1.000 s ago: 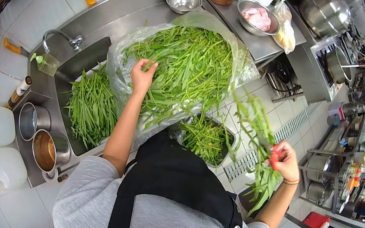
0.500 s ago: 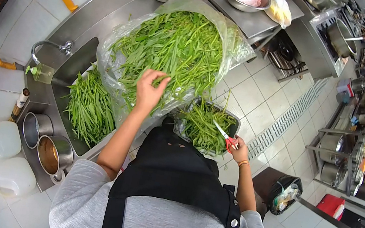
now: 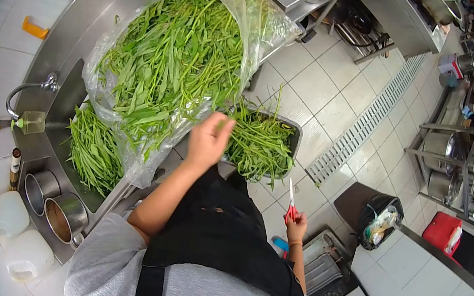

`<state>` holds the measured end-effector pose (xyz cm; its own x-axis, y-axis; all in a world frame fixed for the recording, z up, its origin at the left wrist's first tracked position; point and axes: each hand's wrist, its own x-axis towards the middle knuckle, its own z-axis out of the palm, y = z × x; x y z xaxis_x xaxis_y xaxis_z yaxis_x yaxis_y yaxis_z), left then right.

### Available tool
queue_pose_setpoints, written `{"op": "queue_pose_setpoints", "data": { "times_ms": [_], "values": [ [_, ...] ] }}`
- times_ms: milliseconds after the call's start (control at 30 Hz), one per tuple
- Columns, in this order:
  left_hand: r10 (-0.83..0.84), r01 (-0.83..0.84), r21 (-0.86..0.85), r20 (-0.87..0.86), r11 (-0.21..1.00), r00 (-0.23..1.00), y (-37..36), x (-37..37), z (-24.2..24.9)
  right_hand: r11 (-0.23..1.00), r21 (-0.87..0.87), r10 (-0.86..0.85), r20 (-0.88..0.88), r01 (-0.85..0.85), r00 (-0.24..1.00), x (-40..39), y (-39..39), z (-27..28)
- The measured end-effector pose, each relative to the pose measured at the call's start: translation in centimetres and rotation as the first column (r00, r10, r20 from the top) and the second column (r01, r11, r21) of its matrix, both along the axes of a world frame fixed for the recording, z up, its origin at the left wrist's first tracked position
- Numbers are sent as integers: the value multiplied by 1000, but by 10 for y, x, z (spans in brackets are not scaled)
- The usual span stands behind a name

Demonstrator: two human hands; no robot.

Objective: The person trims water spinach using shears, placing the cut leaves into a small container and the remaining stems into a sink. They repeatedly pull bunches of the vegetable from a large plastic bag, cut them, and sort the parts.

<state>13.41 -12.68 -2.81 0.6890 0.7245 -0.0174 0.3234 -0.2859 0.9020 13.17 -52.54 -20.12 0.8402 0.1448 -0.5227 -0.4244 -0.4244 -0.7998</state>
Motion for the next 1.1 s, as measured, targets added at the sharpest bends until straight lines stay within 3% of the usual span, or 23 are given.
{"op": "queue_pose_setpoints", "data": {
  "times_ms": [67, 133, 200, 233, 333, 367, 433, 567, 633, 667, 767, 933, 1033, 1067, 1100],
  "values": [
    [169, -179, 75, 125, 981, 978, 30, -10, 5, 989, -36, -143, -38, 141, 989, -34, -31, -7],
    [313, -279, 324, -56, 904, 948, 72, -27, 14, 945, -48, -323, 22, 323, 946, -69, -54, -6],
    [438, -280, 494, -239, 823, 867, 118, -45, 6, 881, -82, -459, 99, 467, 883, -100, -71, 0],
    [454, -254, 607, -200, 753, 868, 146, -57, -21, 843, -114, -513, 122, 525, 850, -110, -75, 6],
    [432, -168, 606, -321, 777, 843, 187, -71, -54, 732, -148, -629, 225, 665, 744, -138, -87, 14],
    [398, -141, 560, -369, 816, 840, 193, -71, -61, 725, -151, -607, 322, 672, 727, -154, -121, -17],
    [364, -127, 507, -400, 852, 841, 202, -71, -60, 655, -64, -702, 318, 753, 638, -153, -103, -2],
    [259, -95, 339, -479, 936, 839, 211, -72, -54, 650, -183, -655, 359, 738, 665, -139, -94, 13],
    [254, -58, 364, -519, 930, 816, 210, -69, -50, 735, -270, -478, 445, 622, 758, -123, -95, 17],
    [247, -70, 343, -507, 937, 826, 210, -69, -48, 775, -84, -575, 316, 626, 755, -113, -99, 17],
    [249, -65, 351, -511, 934, 823, 211, -68, -51, 662, 198, -741, 33, 723, 670, -103, -96, 8],
    [246, -79, 331, -500, 940, 831, 212, -70, -51, 392, 373, -763, -380, 841, 523, -94, -48, 8],
    [258, -108, 317, -482, 942, 837, 214, -69, -50, 338, 414, -724, -459, 845, 514, -79, -19, 11],
    [251, -105, 307, -487, 946, 836, 214, -68, -51, 686, 152, -721, 10, 711, 693, -78, -7, 11],
    [243, -100, 296, -497, 950, 833, 213, -69, -52, 797, -255, -427, 403, 548, 809, -80, 3, 11]
  ]
}}
